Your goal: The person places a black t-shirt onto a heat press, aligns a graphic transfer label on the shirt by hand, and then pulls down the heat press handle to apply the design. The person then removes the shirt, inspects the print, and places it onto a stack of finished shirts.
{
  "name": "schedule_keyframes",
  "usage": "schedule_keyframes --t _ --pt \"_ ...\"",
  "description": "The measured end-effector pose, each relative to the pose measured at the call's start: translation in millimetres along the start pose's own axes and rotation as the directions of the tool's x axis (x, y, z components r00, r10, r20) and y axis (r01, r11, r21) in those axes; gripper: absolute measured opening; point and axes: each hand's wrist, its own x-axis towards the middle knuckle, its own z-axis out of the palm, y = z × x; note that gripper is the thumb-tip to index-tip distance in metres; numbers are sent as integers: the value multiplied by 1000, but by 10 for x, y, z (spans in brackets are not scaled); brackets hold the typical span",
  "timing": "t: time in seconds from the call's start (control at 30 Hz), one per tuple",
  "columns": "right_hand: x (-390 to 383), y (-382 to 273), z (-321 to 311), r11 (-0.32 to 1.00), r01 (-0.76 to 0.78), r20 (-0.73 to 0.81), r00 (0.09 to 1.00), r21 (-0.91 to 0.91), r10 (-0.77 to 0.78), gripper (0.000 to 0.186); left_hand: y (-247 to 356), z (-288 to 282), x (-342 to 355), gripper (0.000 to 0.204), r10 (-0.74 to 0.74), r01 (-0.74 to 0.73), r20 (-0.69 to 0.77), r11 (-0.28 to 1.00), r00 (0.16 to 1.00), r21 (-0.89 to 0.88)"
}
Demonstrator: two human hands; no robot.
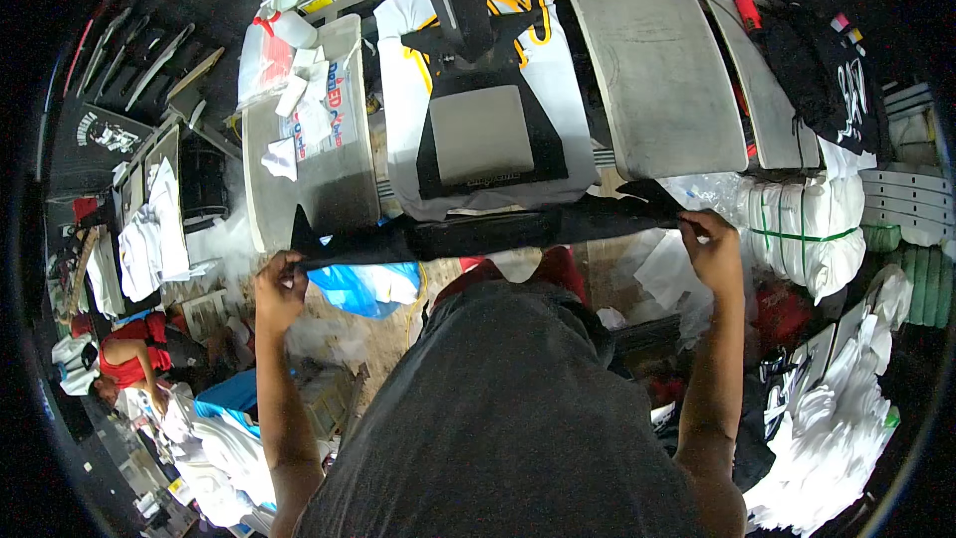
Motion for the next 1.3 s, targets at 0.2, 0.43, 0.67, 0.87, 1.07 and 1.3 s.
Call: schedule_keyframes --t 0.2,0.43,0.67,0.87,1.07,1.3 --pt "490 -172 -280 991 77 -100 993 108 -67 16 52 -223 498 15 99 -110 -65 972 993 -206" --pt "1913 415 576 997 42 -1 999 59 -42 19 -426 612 1951 16 105 -112 -107 992 989 -66" --pt "2172 207 1019 962 220 -127 962 -159 -241 27 111 919 2216 29 370 -347 -96 917 924 194" --pt "2437 -364 1699 972 101 280 947 211 -160 34 800 1565 2367 40 209 -193 215 977 954 -93" --pt "2712 -354 1525 982 96 530 831 161 -168 22 957 1386 2433 22 190 -180 352 982 917 -60" --pt "2462 -645 1125 939 145 468 836 311 -284 15 1092 986 2135 13 252 -169 308 947 917 -272"
